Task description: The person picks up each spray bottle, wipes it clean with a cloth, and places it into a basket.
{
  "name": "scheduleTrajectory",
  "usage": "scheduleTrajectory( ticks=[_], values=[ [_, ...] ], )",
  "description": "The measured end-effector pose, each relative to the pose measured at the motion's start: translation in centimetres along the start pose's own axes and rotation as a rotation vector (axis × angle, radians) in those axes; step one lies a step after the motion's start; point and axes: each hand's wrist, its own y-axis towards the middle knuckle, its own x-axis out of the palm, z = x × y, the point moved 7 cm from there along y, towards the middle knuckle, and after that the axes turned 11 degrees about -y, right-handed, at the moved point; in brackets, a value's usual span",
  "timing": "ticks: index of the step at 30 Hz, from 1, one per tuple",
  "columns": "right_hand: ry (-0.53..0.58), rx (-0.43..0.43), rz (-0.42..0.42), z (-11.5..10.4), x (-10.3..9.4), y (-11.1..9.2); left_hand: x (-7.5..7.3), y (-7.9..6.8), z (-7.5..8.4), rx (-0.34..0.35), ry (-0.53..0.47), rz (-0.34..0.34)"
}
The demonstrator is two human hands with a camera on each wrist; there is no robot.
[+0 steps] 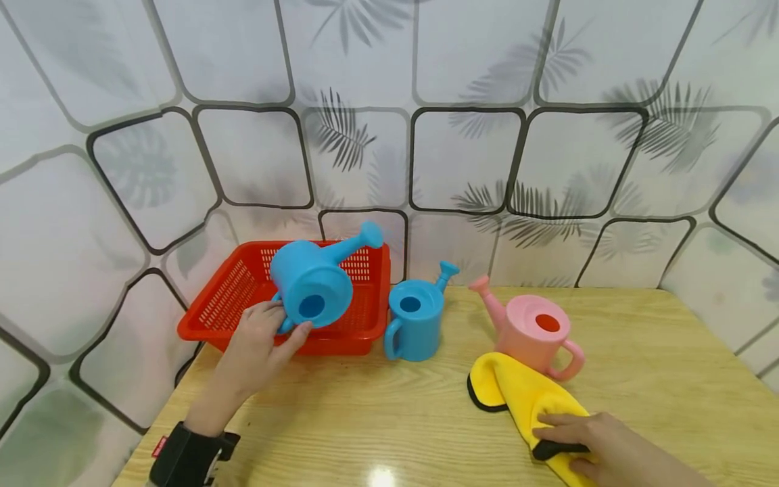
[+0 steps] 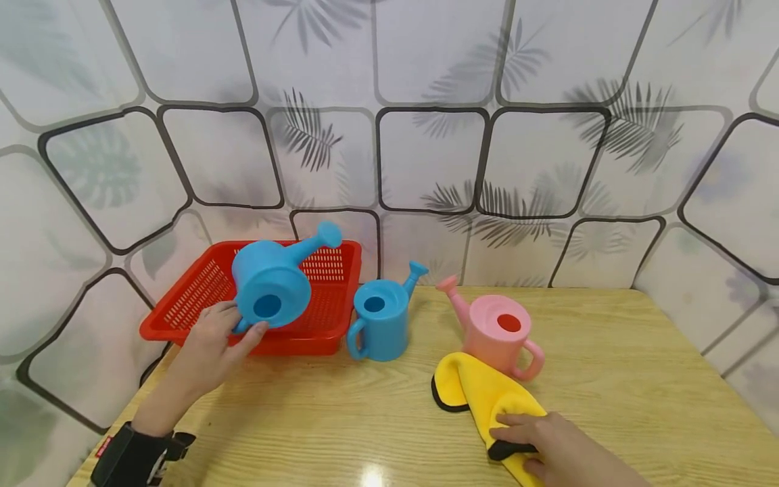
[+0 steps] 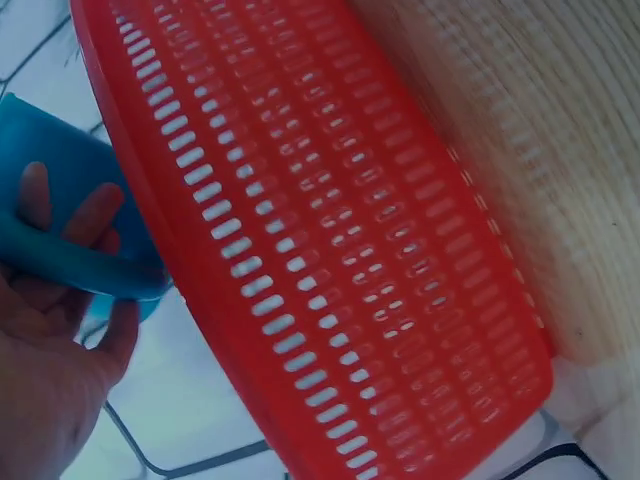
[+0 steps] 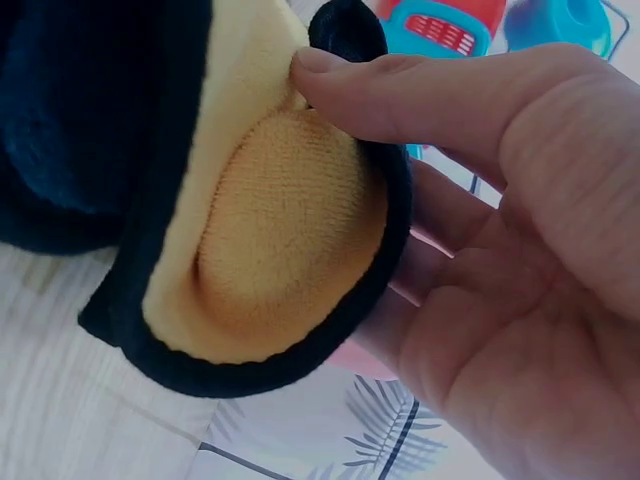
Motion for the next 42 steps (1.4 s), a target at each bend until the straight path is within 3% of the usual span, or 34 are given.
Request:
scheduleTrajectory(
  ticks=[5,7,14,19,23,28,36,42],
  values=[
    [0.011,0.022,-0.001,0.1,0.2,0.0,-0.8,-0.1,-2.9,-0.234,0.008,-0.032],
    [0.011,0.029,0.0,0.1,0.3,0.0,-1.2,-0.2,-3.7,-0.277,0.022,-0.023],
    [-0.028,0.038,0.039,0.2,0.4,0.0,-3.0,-0.1,-6.1,-0.321,0.08,0.033],
    [-0.037,0.033,0.067,0.2,0.5,0.0,-3.7,-0.8,-7.9,-0.46,0.148,0.022],
    [-0.04,0.027,0.084,0.1,0.4,0.1,-3.9,-1.6,-8.8,-0.529,0.235,0.011],
    [-0.033,0.037,0.076,0.1,0.3,0.1,-3.9,-2.3,-9.7,-0.6,0.219,0.019],
    [-0.056,0.029,0.098,0.0,0.3,0.1,-3.8,-2.2,-10.9,-0.731,0.184,-0.084],
    [-0.061,0.032,0.089,0.1,0.3,0.1,-3.9,-2.1,-10.8,-0.721,0.206,-0.14]
  ],
)
